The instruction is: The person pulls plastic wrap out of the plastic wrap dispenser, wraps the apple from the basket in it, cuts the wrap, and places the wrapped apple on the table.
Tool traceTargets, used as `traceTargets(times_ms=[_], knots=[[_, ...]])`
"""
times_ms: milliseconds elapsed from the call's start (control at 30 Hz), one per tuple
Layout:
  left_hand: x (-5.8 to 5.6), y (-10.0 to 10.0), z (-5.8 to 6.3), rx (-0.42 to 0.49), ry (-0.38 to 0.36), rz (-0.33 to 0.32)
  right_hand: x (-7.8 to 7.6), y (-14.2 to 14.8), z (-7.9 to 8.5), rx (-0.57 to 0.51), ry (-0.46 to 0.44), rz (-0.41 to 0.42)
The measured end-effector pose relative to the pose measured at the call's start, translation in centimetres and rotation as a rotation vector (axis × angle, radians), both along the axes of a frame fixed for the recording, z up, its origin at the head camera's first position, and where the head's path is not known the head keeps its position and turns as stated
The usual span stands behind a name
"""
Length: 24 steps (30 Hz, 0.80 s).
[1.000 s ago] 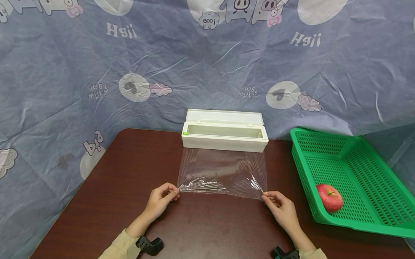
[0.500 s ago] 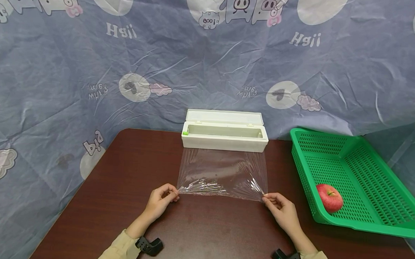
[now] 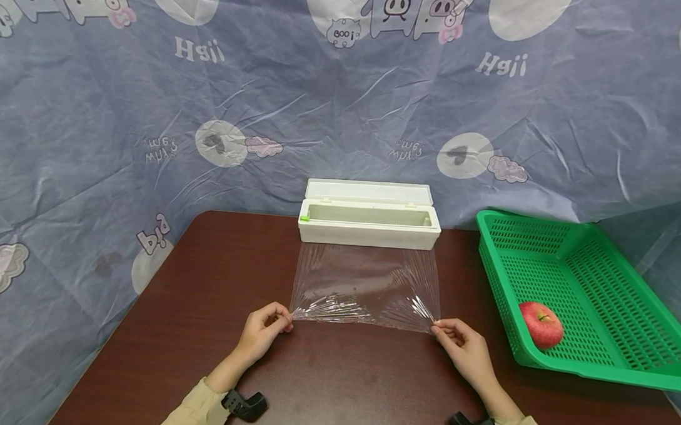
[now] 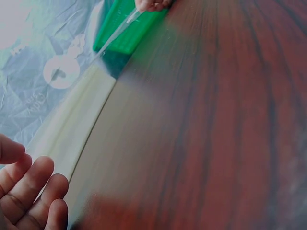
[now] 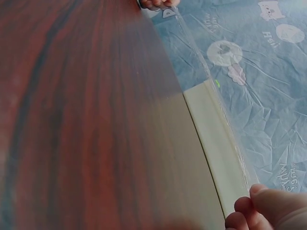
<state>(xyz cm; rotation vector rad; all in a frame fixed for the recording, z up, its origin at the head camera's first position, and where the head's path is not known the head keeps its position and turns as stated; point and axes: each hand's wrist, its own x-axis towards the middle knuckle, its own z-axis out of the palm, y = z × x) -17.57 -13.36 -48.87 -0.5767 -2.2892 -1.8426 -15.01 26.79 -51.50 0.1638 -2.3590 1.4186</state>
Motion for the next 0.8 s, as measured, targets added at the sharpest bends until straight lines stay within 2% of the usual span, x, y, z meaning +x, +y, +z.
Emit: traceTargets(times_ms=[667,800], knots=[[0.5,0.1,0.0,-0.011,0.028,0.012,0.7,0.0,0.1,-0.012,0.000,0.019],[0.6,0.1,0.0,-0.005,0.028,0.011,1.4,-0.7,1.4,-0.005,-0.001,0.021]])
